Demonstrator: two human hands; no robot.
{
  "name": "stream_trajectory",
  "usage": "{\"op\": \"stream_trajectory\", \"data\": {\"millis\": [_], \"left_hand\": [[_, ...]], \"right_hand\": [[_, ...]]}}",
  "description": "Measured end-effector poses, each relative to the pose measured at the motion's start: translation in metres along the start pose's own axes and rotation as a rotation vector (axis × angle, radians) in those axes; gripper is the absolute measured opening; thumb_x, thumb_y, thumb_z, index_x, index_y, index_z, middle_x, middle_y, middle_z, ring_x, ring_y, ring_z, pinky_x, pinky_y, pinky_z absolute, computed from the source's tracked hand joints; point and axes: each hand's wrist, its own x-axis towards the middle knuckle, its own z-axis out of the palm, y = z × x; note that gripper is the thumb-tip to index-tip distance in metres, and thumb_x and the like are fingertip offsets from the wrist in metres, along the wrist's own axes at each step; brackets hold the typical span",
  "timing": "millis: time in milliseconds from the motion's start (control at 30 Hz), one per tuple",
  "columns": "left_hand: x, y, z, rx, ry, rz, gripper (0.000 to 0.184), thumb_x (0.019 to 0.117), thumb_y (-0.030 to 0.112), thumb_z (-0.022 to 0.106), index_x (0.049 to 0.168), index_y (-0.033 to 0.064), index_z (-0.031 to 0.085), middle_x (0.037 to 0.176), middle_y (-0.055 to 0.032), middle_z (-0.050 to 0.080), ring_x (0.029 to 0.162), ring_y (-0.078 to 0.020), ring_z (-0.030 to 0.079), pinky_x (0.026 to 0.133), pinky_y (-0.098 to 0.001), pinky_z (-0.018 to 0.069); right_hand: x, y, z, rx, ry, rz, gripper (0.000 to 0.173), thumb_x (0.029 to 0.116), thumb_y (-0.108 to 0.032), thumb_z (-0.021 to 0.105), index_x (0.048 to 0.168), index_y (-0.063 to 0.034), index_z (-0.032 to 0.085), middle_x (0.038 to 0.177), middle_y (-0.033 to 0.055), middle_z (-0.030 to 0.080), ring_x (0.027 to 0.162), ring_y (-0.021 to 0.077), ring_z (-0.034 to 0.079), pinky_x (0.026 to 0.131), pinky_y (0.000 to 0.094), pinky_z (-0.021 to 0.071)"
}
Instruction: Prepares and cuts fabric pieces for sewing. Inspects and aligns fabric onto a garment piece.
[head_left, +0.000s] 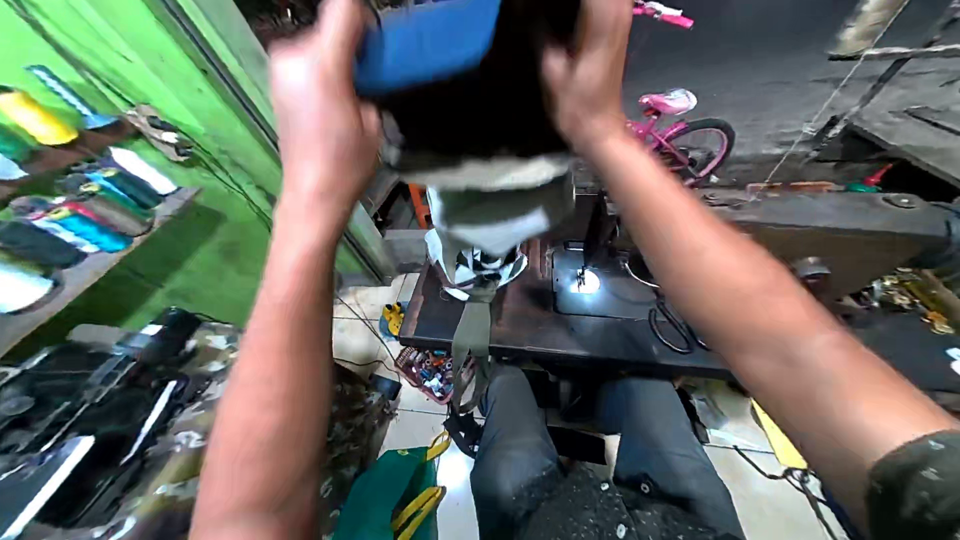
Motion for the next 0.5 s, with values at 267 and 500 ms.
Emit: {"op": "stream_trajectory", "data": {"millis": [267, 500], "left_hand": [[-0.317, 0.018, 0.174, -0.266, -0.242, 0.132, 0.024, 0.0818, -0.007, 0.068, 0.101, 0.0049, 0.076, 0.106, -0.0123, 0.076, 0.105, -0.0293, 0.073, 0.092, -0.0469, 0.0594], [-0.37, 0.056, 0.183, -0.413, -0.014, -0.319, 0.024, 0.087, 0.0, 0.066, 0.105, 0.0068, 0.079, 0.123, -0.0156, 0.072, 0.121, -0.0312, 0.065, 0.104, -0.0468, 0.0518]], "right_hand": [[-0.34, 0.024, -0.076, 0.076, -0.67, -0.111, 0.026, 0.0858, -0.001, 0.066, 0.106, -0.0102, 0.079, 0.085, 0.0117, 0.07, 0.09, 0.0289, 0.069, 0.101, 0.0509, 0.05], [-0.374, -0.005, -0.118, -0.109, -0.82, -0.112, 0.045, 0.0911, -0.006, 0.06, 0.129, -0.0278, 0.073, 0.125, 0.0128, 0.07, 0.122, 0.0331, 0.062, 0.112, 0.0596, 0.036]]}}
